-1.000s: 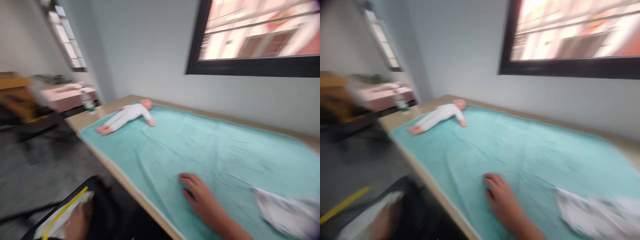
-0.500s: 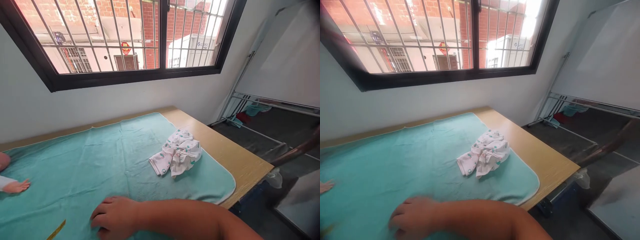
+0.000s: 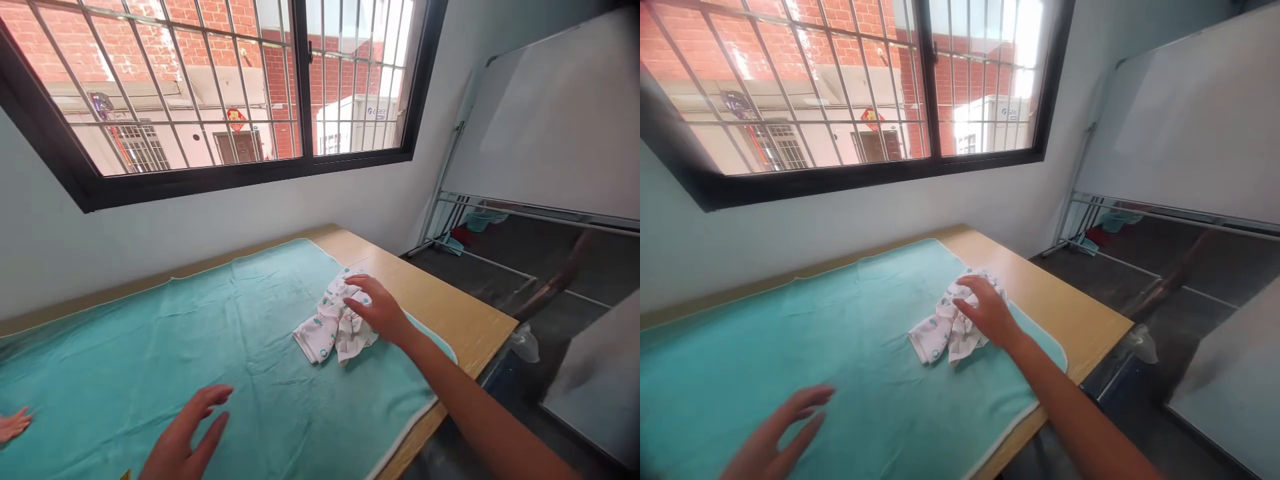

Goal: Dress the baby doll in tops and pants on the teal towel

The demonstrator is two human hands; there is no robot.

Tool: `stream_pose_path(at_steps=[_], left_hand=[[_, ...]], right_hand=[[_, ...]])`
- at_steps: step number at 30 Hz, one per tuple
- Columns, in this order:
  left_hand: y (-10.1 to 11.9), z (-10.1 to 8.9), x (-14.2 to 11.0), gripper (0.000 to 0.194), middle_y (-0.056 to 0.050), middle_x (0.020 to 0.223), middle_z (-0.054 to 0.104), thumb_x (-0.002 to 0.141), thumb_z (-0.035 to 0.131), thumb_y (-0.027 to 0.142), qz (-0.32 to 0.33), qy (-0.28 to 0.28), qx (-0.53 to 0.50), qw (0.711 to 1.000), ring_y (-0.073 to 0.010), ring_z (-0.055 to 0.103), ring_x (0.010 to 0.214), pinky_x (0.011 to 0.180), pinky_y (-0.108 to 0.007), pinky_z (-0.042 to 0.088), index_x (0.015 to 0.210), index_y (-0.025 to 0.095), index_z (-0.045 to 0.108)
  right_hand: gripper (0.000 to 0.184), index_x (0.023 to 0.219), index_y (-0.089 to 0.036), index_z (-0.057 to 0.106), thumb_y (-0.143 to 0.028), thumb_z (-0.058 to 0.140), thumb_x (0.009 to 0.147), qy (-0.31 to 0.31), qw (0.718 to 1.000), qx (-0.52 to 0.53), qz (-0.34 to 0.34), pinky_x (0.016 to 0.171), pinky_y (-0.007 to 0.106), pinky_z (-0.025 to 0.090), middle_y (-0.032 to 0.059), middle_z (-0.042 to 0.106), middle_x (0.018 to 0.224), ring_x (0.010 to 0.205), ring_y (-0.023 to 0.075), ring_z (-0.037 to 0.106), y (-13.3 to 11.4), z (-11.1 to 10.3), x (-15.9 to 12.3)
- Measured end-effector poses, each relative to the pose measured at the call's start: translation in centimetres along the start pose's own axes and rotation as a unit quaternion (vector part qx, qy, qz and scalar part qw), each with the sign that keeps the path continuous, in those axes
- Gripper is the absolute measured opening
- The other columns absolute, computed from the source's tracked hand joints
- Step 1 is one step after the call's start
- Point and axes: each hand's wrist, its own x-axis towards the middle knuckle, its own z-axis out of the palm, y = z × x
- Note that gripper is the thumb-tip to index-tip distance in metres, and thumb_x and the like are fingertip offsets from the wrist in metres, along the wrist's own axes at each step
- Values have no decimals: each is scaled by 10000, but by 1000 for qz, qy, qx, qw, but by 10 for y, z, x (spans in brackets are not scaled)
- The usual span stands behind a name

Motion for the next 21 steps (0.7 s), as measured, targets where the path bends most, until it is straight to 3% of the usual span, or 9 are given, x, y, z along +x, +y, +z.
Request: stream_pose_path(at_steps=[2, 4, 6, 8, 10, 13, 15, 18, 21], left_hand=[[31, 25, 31, 336, -15, 1170, 688, 858, 504, 483, 40, -34, -10, 999, -231, 652, 1071, 919, -382, 556, 1091, 300, 663], [65, 55, 62, 357, -27, 1297, 615, 875, 506, 411, 75, -80, 0, 994, -227, 576, 1194, 1001, -394, 494, 1196, 300, 614], [93, 86, 91, 472, -63, 1370, 550, 842, 572, 375, 107, -98, 18, 989, -229, 521, 1248, 1056, -389, 434, 1298, 255, 543], [111, 115, 114, 567, -107, 1414, 498, 807, 615, 344, 119, -84, 62, 987, -263, 436, 1315, 1094, -417, 370, 1341, 190, 500], [117, 138, 127, 589, -131, 1425, 476, 804, 612, 330, 115, -67, 91, 987, -283, 396, 1334, 1104, -437, 327, 1351, 158, 478], [114, 156, 131, 406, -107, 1310, 562, 829, 558, 287, 106, -42, 73, 991, -256, 479, 1224, 1055, -404, 345, 1221, 180, 555], [108, 159, 128, 264, -72, 1177, 623, 829, 524, 225, 105, -28, 29, 994, -222, 536, 1102, 982, -357, 380, 1083, 204, 597], [101, 158, 127, 203, -43, 1035, 655, 810, 510, 178, 75, -13, -54, 996, -194, 566, 964, 875, -312, 404, 991, 215, 596], [96, 159, 133, 133, -24, 894, 654, 835, 501, 228, 22, 1, -136, 990, -175, 568, 827, 764, -285, 414, 943, 210, 576]], right_hand=[[415, 1209, -241, 577, -345, 687, 822, -27, 997, -63, 28, 1012, 467, 423, 99, 591, 1245, 1178, 267, 531, 26, -18, -19], [296, 1069, -233, 629, -295, 713, 793, -86, 992, -88, 16, 979, 466, 441, 92, 586, 1244, 1171, 279, 524, 36, -21, -41], [82, 922, -225, 633, -208, 638, 843, -109, 990, -94, -8, 937, 445, 454, 70, 618, 1176, 1117, 258, 548, 33, -15, -60], [78, 898, -226, 610, -170, 557, 892, -89, 992, -83, -22, 920, 425, 451, 56, 643, 1102, 1068, 234, 564, 21, -10, -71], [75, 945, -234, 594, -212, 526, 926, -56, 997, -50, -11, 933, 402, 443, 54, 644, 1085, 1067, 221, 562, 10, -9, -78], [127, 954, -236, 587, -320, 492, 953, -27, 998, 26, 59, 931, 349, 453, 52, 637, 1079, 1057, 205, 570, 7, -13, -88], [196, 950, -232, 597, -386, 476, 953, -37, 991, 63, 116, 893, 325, 472, 46, 646, 1040, 1001, 203, 593, 13, -14, -96], [278, 939, -228, 627, -462, 477, 931, -64, 979, 80, 175, 862, 316, 484, 38, 666, 984, 948, 216, 611, 26, -10, -107], [350, 928, -228, 648, -535, 482, 897, -21, 968, 81, 237, 815, 308, 505, 37, 681, 955, 915, 237, 624, 37, -4, -109]])
